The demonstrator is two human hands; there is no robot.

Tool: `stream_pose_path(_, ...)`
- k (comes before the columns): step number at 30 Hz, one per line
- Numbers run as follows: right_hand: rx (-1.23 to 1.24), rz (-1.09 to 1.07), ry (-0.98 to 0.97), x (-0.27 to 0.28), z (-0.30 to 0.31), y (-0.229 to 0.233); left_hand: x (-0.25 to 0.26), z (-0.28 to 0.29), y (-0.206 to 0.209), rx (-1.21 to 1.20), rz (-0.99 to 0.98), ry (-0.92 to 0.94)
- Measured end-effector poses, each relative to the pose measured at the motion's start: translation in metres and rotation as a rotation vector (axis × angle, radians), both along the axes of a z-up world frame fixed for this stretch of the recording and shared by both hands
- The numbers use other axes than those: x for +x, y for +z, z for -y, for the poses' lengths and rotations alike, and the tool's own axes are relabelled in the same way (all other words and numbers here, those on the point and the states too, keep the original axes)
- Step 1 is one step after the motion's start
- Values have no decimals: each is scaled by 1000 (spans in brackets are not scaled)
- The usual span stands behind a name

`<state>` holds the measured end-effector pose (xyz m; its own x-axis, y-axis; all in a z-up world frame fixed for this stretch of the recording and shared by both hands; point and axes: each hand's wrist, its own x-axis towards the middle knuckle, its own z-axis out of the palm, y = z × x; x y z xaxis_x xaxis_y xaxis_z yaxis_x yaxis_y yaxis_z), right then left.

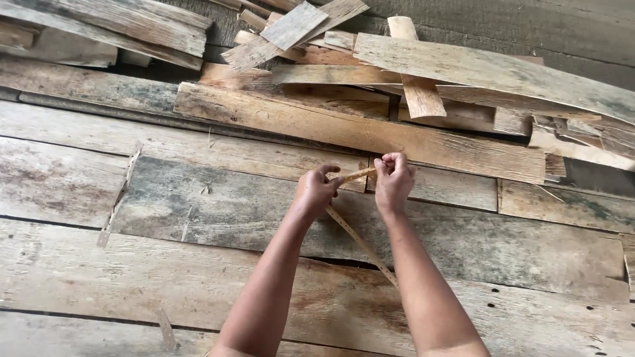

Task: Applying adhesive to thin wood strips and fitting them onto a wooden plank surface.

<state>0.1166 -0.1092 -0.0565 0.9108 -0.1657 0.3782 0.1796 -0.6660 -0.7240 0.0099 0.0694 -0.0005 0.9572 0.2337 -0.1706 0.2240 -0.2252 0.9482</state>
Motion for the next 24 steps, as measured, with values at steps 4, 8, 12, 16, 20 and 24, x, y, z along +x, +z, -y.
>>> stream_pose_path(4,-133,22,-42,-7,-3,-5,-19,2,32,174,-58,-22)
stream_pose_path(8,-218,82,-43,2,0,-15,-20,4,40,254,-93,-23)
stream_pose_path(12,-301,199,-55,8,5,-16,-18,5,44,311,-157,-51)
stream_pose_path(16,-287,322,2,10,24,-13,-9,4,29,323,-165,-63)
stream_pose_path(20,-451,446,263,-13,25,-20,-7,4,30,336,-169,-62)
stream_pose_path(24,-723,476,241,-22,26,-37,-13,2,31,336,-144,-66)
